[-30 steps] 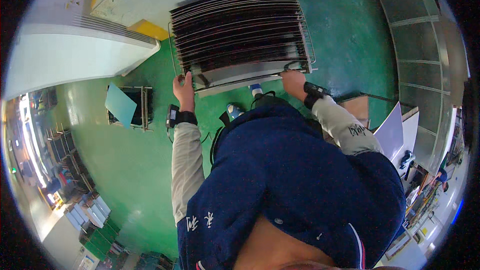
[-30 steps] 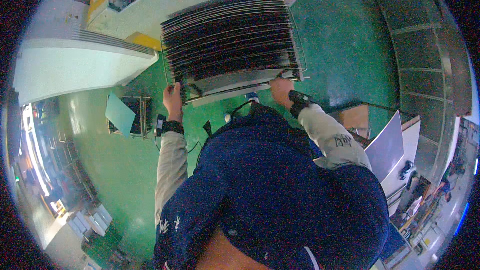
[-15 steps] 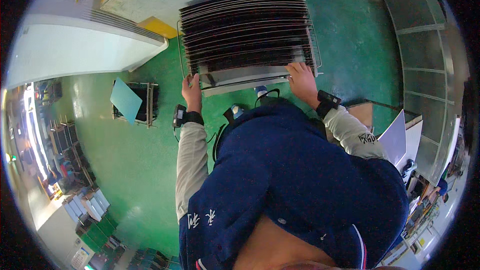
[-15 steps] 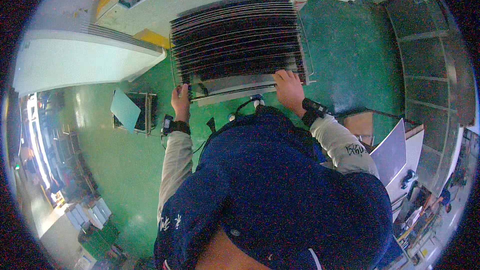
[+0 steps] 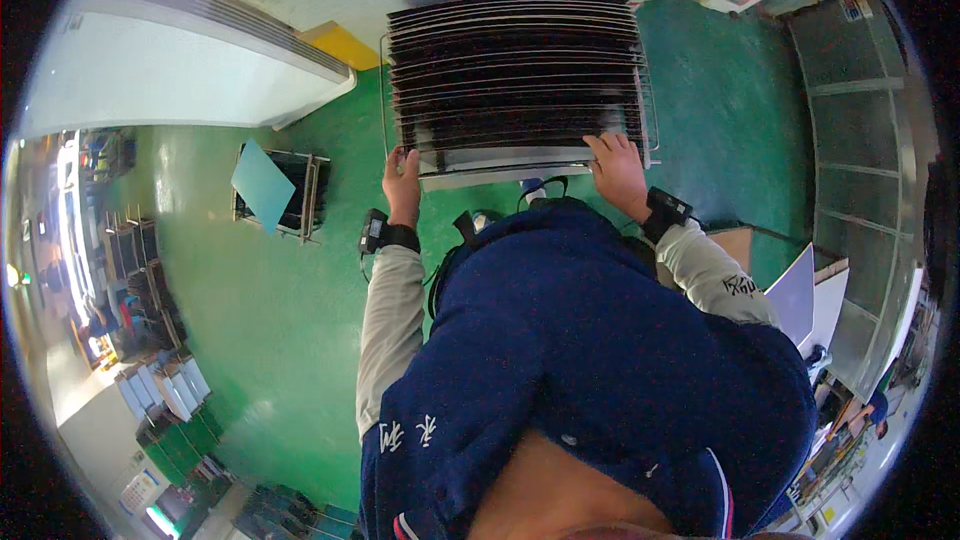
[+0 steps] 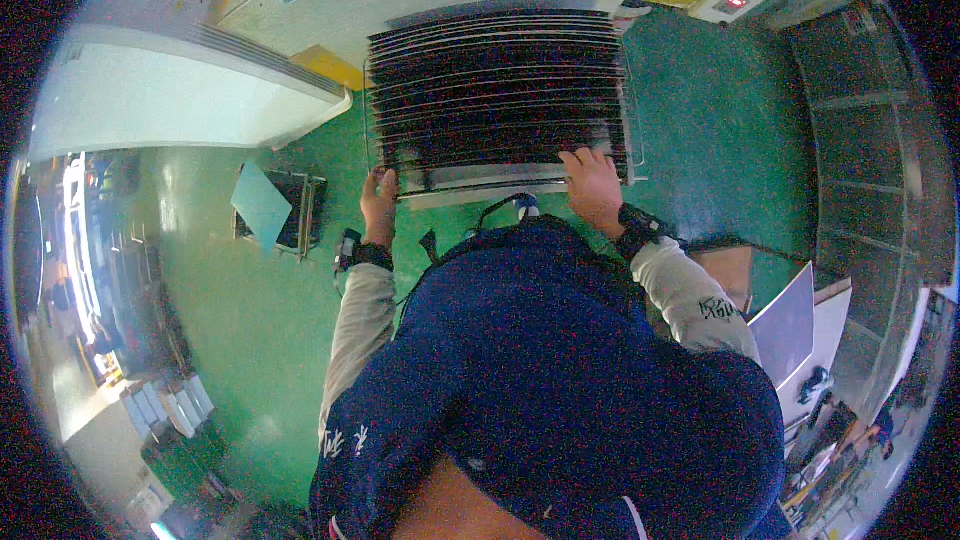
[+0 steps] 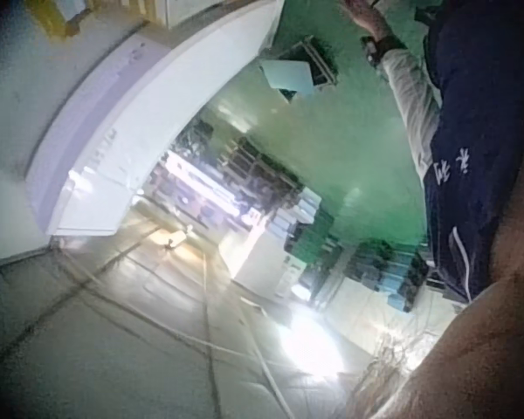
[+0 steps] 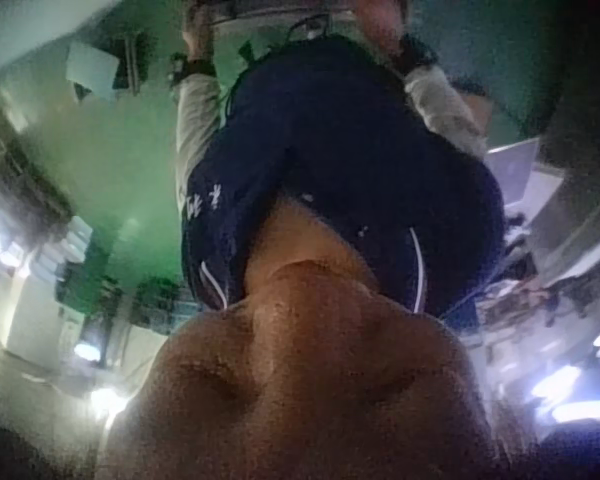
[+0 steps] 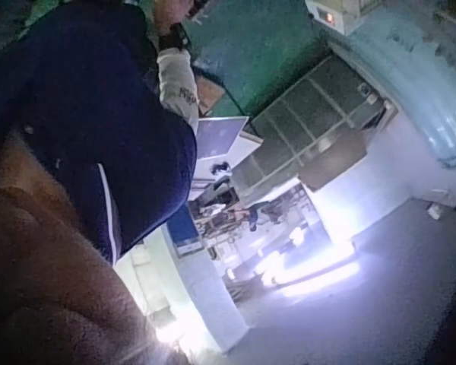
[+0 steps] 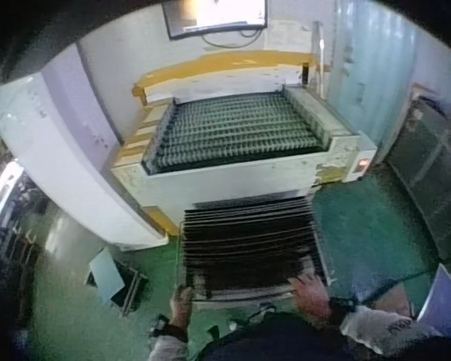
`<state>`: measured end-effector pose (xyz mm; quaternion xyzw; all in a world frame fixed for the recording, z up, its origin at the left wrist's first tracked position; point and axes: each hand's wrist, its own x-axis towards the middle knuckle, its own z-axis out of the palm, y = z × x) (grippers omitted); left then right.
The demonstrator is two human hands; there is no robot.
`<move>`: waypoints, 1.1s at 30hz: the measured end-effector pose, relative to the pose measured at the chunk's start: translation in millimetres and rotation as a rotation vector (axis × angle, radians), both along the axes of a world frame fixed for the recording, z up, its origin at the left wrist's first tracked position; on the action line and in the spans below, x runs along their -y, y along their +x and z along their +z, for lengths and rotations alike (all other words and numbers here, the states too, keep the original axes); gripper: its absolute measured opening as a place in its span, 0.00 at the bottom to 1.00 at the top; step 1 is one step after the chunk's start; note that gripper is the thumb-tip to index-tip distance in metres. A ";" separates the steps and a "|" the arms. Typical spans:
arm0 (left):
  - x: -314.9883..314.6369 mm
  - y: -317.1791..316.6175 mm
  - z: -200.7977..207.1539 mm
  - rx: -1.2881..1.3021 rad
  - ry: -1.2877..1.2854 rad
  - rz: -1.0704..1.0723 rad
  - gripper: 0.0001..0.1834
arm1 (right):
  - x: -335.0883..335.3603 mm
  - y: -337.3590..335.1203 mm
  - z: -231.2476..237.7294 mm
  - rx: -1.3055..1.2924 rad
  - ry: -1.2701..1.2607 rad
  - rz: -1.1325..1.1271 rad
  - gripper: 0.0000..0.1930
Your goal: Placing dark rectangular plates onto an industrial processing machine and moving storage racks.
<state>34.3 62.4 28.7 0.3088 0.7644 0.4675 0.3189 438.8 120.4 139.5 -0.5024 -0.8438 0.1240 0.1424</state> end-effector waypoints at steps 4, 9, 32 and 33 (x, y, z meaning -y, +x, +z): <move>2.3 2.4 9.2 0.177 0.019 0.058 0.27 | 2.9 0.5 4.6 -0.001 0.010 0.032 0.21; 0.4 9.8 18.4 0.072 -0.001 0.027 0.26 | 2.1 8.9 0.4 0.052 0.008 0.101 0.18; -2.5 14.7 14.4 0.268 -0.007 0.111 0.30 | -24.2 4.9 -7.7 -0.109 -0.025 0.212 0.19; -1.5 13.1 10.6 0.262 0.015 0.093 0.30 | -24.5 4.6 -7.6 -0.102 -0.016 0.211 0.20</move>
